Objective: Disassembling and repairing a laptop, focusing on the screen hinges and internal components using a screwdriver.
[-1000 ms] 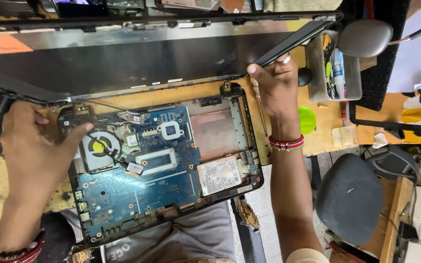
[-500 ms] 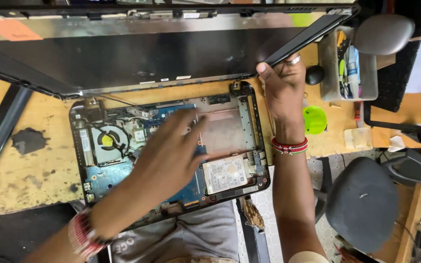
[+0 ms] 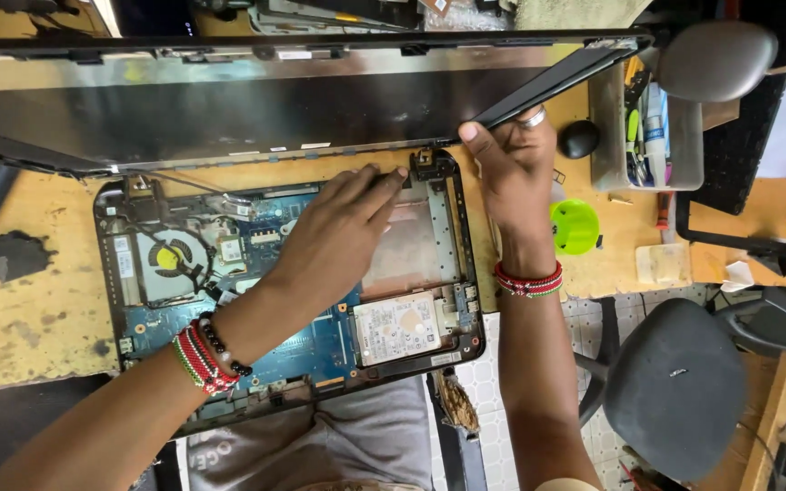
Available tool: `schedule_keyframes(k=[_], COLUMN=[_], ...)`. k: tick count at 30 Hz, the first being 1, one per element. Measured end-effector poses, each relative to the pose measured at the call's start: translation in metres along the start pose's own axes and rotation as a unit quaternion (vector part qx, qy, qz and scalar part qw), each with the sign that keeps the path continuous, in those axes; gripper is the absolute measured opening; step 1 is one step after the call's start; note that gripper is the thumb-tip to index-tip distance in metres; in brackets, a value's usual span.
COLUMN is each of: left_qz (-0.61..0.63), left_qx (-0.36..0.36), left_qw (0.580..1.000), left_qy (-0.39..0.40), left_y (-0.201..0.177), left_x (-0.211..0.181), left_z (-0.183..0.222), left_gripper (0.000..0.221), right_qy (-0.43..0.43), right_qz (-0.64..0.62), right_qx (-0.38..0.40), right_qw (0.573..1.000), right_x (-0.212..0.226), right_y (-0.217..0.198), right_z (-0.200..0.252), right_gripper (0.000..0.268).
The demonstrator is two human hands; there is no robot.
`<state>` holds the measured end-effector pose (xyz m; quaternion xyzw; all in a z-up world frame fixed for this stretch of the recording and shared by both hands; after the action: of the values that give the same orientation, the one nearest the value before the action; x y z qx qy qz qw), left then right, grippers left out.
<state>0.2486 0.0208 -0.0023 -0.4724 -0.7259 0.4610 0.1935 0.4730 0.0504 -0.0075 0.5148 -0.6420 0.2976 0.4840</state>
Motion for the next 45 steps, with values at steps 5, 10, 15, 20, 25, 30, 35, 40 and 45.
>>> schedule_keyframes(k=[5,10,15,20,25,30,35,40,45], left_qz=[-0.001,0.007,0.001,0.007,0.009,0.035,0.05,0.097,0.062], left_qx=[-0.017,-0.019,-0.022,-0.015,0.009,0.018,0.025,0.031,-0.348], left_qw=[1.0,1.0,1.0,1.0,1.0,0.999,0.998,0.994,0.926], left_qy=[0.007,0.011,0.009,0.007,0.002,-0.005,-0.008,-0.048,-0.13], left_y=[0.001,0.001,0.001,-0.002,-0.006,-0.003,-0.012,-0.049,-0.148], left_x=[0.002,0.005,0.004,0.003,0.001,0.003,0.0,-0.011,0.011], left_z=[0.002,0.003,0.003,0.002,-0.001,-0.002,0.003,0.015,0.057], left_gripper=[0.028,0.028,0.028,0.029,0.032,0.036,0.038,0.041,0.028], right_qy=[-0.013,-0.011,-0.009,-0.014,0.01,0.002,0.005,-0.006,-0.018], right_qz=[0.031,0.017,0.013,0.025,0.02,0.01,0.035,0.031,0.095], right_qx=[0.013,0.035,0.036,0.037,0.026,0.033,0.052,0.073,0.11], right_qw=[0.999,0.999,0.999,0.999,0.999,0.999,0.998,0.997,0.989], right_x=[0.002,-0.002,0.003,-0.013,0.005,-0.005,-0.044,-0.005,0.073], right_y=[-0.001,-0.004,0.001,-0.008,0.002,-0.003,-0.029,-0.005,0.019], right_z=[0.005,0.0,0.003,0.005,0.001,-0.003,0.001,0.009,0.013], right_gripper=[0.027,0.032,0.025,0.022,0.022,0.02,0.019,0.028,0.023])
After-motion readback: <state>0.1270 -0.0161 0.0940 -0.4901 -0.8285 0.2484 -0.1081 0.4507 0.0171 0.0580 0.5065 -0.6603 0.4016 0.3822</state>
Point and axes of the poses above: each hand's wrist, its own z-axis away from the middle knuckle, its own y-axis out of the palm, x = y × z, the point moved 5 cm from there along -z, towards the middle knuckle, and after that the axes turned 5 degrees about -x, right-handed, at the moved point
